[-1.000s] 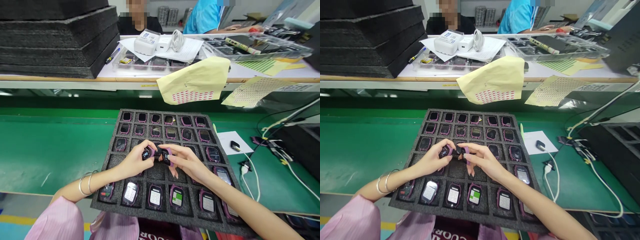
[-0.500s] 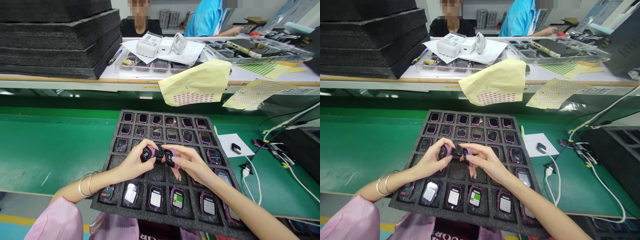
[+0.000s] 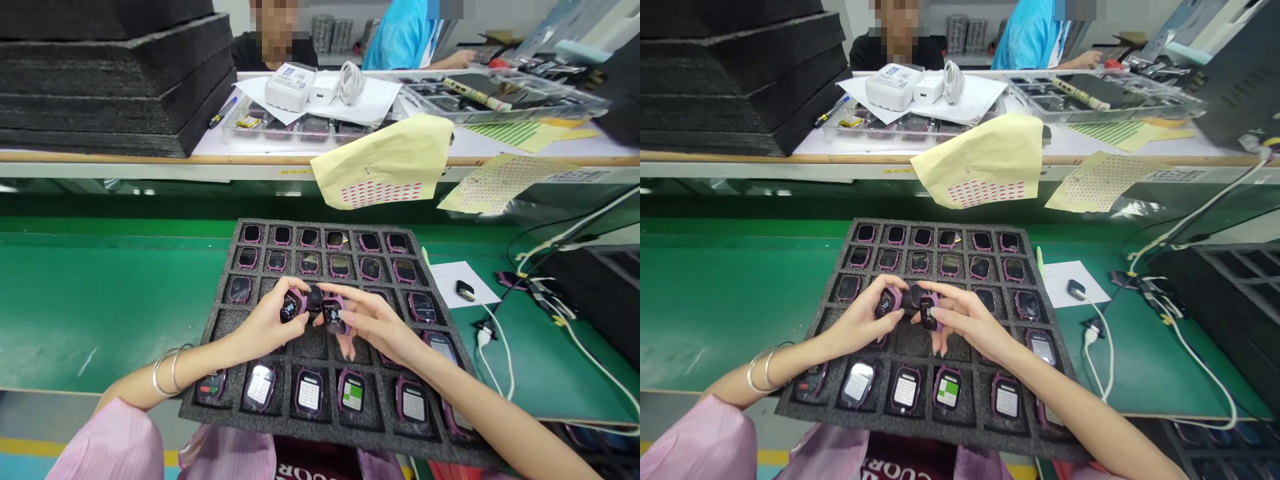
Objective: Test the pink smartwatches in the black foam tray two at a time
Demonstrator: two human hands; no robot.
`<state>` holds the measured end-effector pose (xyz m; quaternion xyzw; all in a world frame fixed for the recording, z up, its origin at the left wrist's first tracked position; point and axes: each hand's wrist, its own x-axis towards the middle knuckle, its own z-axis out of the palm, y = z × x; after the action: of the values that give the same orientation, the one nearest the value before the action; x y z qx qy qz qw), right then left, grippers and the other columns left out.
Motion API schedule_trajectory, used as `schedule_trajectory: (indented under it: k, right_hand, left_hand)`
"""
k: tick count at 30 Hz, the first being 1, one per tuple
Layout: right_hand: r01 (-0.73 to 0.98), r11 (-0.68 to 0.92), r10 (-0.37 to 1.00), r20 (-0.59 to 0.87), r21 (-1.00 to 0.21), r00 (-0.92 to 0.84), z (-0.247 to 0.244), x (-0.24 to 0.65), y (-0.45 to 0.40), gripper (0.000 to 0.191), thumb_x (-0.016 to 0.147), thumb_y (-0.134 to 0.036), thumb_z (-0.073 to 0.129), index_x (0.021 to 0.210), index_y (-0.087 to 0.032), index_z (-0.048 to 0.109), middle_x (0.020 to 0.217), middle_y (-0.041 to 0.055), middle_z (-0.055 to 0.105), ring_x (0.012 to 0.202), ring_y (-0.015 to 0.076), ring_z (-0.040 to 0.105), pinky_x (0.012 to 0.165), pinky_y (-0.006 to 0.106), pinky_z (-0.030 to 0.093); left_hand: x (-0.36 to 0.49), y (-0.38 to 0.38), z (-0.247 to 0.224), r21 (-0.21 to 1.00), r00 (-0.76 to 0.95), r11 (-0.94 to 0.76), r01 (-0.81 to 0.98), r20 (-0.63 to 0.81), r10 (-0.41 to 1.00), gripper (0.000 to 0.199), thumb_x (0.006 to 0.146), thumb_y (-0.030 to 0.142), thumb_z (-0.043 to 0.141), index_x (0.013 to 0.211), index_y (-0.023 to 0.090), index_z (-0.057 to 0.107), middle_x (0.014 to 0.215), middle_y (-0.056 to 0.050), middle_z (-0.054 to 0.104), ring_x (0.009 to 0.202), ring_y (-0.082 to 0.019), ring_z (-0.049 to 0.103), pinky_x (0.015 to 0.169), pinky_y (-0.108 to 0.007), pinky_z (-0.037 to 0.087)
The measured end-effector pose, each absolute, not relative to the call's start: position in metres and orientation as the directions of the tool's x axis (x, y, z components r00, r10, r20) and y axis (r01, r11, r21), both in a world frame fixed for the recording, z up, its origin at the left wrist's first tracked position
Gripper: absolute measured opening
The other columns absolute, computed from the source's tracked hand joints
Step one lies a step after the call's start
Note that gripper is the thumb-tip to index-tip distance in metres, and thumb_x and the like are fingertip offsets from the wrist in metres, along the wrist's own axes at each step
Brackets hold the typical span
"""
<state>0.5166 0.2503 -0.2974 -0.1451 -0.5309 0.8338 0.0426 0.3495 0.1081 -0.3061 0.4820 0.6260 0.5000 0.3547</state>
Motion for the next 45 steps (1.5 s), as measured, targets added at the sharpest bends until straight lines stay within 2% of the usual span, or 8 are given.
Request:
schedule_trajectory:
  k: [4, 7, 10, 26, 33, 39, 42, 45]
  right_hand:
    - [0.106, -0.469, 0.192, -0.218, -0.877, -0.957, -0.300, 0.518, 0.253, 0.042, 0.088, -0.023, 0.061, 0.128, -0.015, 0.052, 0.100, 0.0106, 0.067, 0.063, 0.0154, 0.067, 0.050, 0.024, 0.053]
    - [0.099, -0.415, 0.210, -0.201, -0.904, -0.957, -0.301, 0.518, 0.254, 0.044, 0.085, -0.021, 0.066, 0.126, -0.017, 0.052, 0.104, 0.0102, 0.064, 0.065, 0.0134, 0.065, 0.049, 0.022, 0.051]
    - [0.082, -0.339, 0.267, -0.179, -0.937, -0.947, -0.302, 0.518, 0.254, 0.054, 0.082, -0.018, 0.068, 0.132, -0.018, 0.047, 0.103, 0.0092, 0.065, 0.064, 0.0129, 0.064, 0.048, 0.021, 0.051]
    - [0.080, -0.295, 0.330, -0.180, -0.952, -0.927, -0.299, 0.523, 0.253, 0.053, 0.084, -0.020, 0.066, 0.134, -0.015, 0.048, 0.104, 0.0126, 0.069, 0.063, 0.0175, 0.071, 0.048, 0.024, 0.055]
    - [0.126, -0.215, 0.402, -0.205, -0.968, -0.892, -0.298, 0.521, 0.249, 0.046, 0.086, -0.029, 0.067, 0.128, -0.016, 0.053, 0.094, 0.0092, 0.070, 0.056, 0.0155, 0.069, 0.045, 0.023, 0.053]
    - [0.165, -0.173, 0.255, -0.206, -0.971, -0.945, -0.292, 0.525, 0.253, 0.066, 0.080, -0.024, 0.073, 0.137, -0.019, 0.039, 0.102, 0.0083, 0.067, 0.072, 0.0174, 0.070, 0.058, 0.027, 0.058]
    - [0.225, -0.059, 0.208, -0.233, -0.973, -0.950, -0.290, 0.533, 0.258, 0.063, 0.083, -0.022, 0.068, 0.137, -0.020, 0.036, 0.100, 0.0069, 0.067, 0.080, 0.0194, 0.070, 0.067, 0.032, 0.059]
    - [0.298, 0.263, 0.277, -0.224, -0.918, -0.934, -0.293, 0.544, 0.262, 0.054, 0.085, -0.024, 0.065, 0.133, -0.019, 0.042, 0.090, 0.0049, 0.067, 0.072, 0.0195, 0.068, 0.066, 0.034, 0.058]
  left_hand:
    - [0.350, 0.109, -0.312, 0.996, -0.252, 0.065, -0.053, -0.077, 0.965, 0.063, 0.080, 0.021, 0.063, 0.135, 0.024, 0.033, 0.098, -0.002, 0.051, 0.079, -0.014, 0.055, 0.067, -0.026, 0.049]
    - [0.351, 0.110, -0.311, 0.956, -0.202, 0.096, -0.277, -0.155, 0.967, 0.053, 0.079, 0.017, 0.059, 0.128, 0.020, 0.040, 0.099, -0.004, 0.055, 0.082, -0.016, 0.059, 0.069, -0.028, 0.053]
    - [0.351, 0.111, -0.307, 0.925, -0.194, 0.137, -0.355, -0.217, 0.957, 0.042, 0.078, 0.014, 0.055, 0.119, 0.018, 0.048, 0.102, -0.006, 0.060, 0.087, -0.018, 0.063, 0.073, -0.032, 0.056]
    - [0.349, 0.112, -0.311, 0.938, -0.157, 0.127, -0.322, -0.185, 0.970, 0.036, 0.081, 0.015, 0.055, 0.117, 0.018, 0.053, 0.104, -0.006, 0.062, 0.090, -0.019, 0.066, 0.077, -0.035, 0.059]
    - [0.350, 0.112, -0.314, 0.935, -0.142, 0.122, -0.334, -0.178, 0.974, 0.029, 0.085, 0.020, 0.058, 0.114, 0.017, 0.053, 0.101, -0.005, 0.062, 0.088, -0.018, 0.066, 0.076, -0.034, 0.059]
    - [0.350, 0.112, -0.309, 0.934, -0.165, 0.122, -0.337, -0.186, 0.969, 0.030, 0.084, 0.027, 0.064, 0.111, 0.017, 0.055, 0.099, -0.006, 0.064, 0.085, -0.018, 0.067, 0.074, -0.034, 0.059]
    - [0.351, 0.112, -0.306, 0.928, -0.171, 0.132, -0.348, -0.202, 0.964, 0.030, 0.083, 0.030, 0.066, 0.107, 0.016, 0.056, 0.095, -0.005, 0.066, 0.081, -0.018, 0.069, 0.069, -0.032, 0.059]
    - [0.353, 0.111, -0.306, 0.920, -0.156, 0.153, -0.359, -0.221, 0.963, 0.031, 0.081, 0.032, 0.069, 0.104, 0.016, 0.057, 0.093, -0.006, 0.067, 0.080, -0.020, 0.070, 0.066, -0.032, 0.059]
